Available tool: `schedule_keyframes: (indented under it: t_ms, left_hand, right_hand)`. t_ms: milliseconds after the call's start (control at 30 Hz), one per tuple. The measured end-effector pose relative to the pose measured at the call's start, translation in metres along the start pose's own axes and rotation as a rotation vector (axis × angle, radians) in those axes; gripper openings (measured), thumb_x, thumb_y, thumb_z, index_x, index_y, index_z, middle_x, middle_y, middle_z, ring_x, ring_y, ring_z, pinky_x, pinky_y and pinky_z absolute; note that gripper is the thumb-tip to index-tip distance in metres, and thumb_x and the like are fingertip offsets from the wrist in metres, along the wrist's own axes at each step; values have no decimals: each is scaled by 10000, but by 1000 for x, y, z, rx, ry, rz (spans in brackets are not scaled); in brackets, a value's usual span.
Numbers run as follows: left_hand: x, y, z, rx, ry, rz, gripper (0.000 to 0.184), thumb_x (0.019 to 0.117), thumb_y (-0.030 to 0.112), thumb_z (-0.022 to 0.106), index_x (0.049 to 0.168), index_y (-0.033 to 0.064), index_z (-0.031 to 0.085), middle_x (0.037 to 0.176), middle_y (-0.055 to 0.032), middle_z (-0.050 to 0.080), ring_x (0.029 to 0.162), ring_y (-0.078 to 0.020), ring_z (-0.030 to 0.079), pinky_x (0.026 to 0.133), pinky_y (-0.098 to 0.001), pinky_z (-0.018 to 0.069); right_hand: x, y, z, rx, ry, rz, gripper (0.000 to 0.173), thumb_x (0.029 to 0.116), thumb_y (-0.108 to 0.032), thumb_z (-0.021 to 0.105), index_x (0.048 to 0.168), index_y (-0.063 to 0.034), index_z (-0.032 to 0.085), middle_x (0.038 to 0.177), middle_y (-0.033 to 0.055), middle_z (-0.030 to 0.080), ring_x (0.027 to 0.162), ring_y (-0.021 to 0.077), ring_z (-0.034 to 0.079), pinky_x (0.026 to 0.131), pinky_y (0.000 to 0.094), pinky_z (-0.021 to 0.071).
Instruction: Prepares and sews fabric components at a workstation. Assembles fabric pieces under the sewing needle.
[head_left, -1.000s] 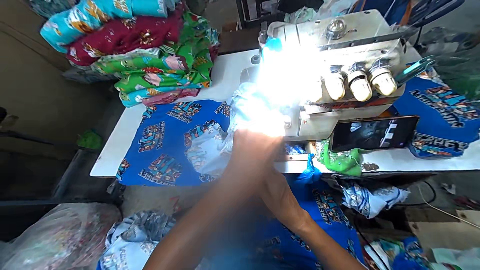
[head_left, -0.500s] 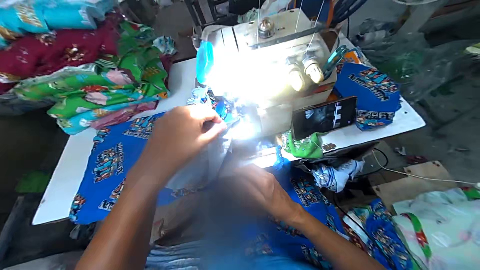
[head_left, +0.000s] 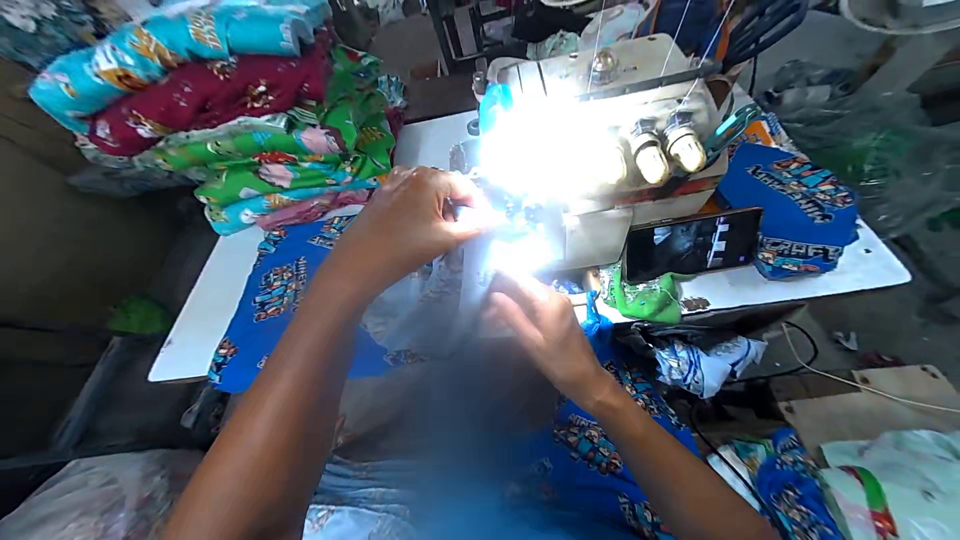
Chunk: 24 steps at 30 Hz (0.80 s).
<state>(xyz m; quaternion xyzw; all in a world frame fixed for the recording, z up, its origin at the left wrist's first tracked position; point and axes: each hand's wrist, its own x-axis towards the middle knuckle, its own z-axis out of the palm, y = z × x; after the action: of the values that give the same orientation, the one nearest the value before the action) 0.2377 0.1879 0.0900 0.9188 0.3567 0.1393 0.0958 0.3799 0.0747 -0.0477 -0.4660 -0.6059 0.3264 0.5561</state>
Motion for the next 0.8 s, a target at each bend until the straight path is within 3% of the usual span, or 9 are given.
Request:
schedule_keyframes:
  t_ms: [67,133,200,233,300,367,500,600,800]
  left_hand:
    - [-2,15,5,111,64,98,218,945,286,655,865,98,732,759,-45,641,668,-174,572,633,-402,451]
    - [-12,34,17,206,98,130,201,933,269,675,863,93,743,747,-90,650,665,-269,630,593,-480,488]
    - [-29,53,35,258,111,102,165,923,236,697,872,84,736,699,-102,630,615,-306,627,535,-488,467]
    - [-36,62,43,256,106,80,149,923,204,700,882,67,743,712,-117,636,607,-315,628,525,-485,471]
    - [-45,72,59,236,125,45,159,909,168,677,912,32,759,712,-156,638,566,-327,610,499,-471,446]
    - [-52,70,77,260,194,29,150,884,177,689,903,48,764,702,-145,641,542,-301,608,463,-427,428]
    - [-54,66,96,331,265,-13,66,869,150,746,888,87,754,694,-93,619,538,-242,595,432,-360,394]
    - [-45,62,95,362,252,-43,82,914,155,707,905,92,758,662,-82,586,514,-234,572,421,-350,372]
    - [-24,52,96,391,306,-48,123,930,146,703,861,51,742,678,-117,610,565,-297,604,474,-427,415]
  right_hand:
    - [11,-6,18,41,-19,-16,355,1005,-115,621,1326,33,595,1026,123,707,819,140,703,749,315,609]
    - [11,-9,33,33,-24,-98,238,968,-83,662,1161,54,636,944,132,679,784,148,679,716,304,593]
    - [1,-17,36,0,-66,-132,97,916,-18,668,939,70,704,848,163,677,794,207,658,749,331,548]
    - [-7,-22,33,-42,-103,-100,110,914,-20,662,928,71,724,885,187,701,867,246,677,829,352,538]
    - [-26,-18,29,-103,-134,-65,198,926,-55,642,1018,95,733,1041,239,730,1044,322,695,989,391,505]
    - [-40,-6,27,-124,-137,-74,236,930,-73,631,1060,101,723,1083,242,730,1073,330,697,1016,391,497]
    - [-49,14,23,-94,-145,-130,190,909,-71,646,1025,60,721,999,172,732,987,212,702,936,299,528]
    - [-46,17,21,-58,-182,-96,195,929,-84,637,1046,52,716,1007,157,724,971,156,691,909,243,524]
    - [-42,25,21,-30,-248,15,271,994,-149,612,1169,42,692,1092,155,692,912,100,676,844,193,546]
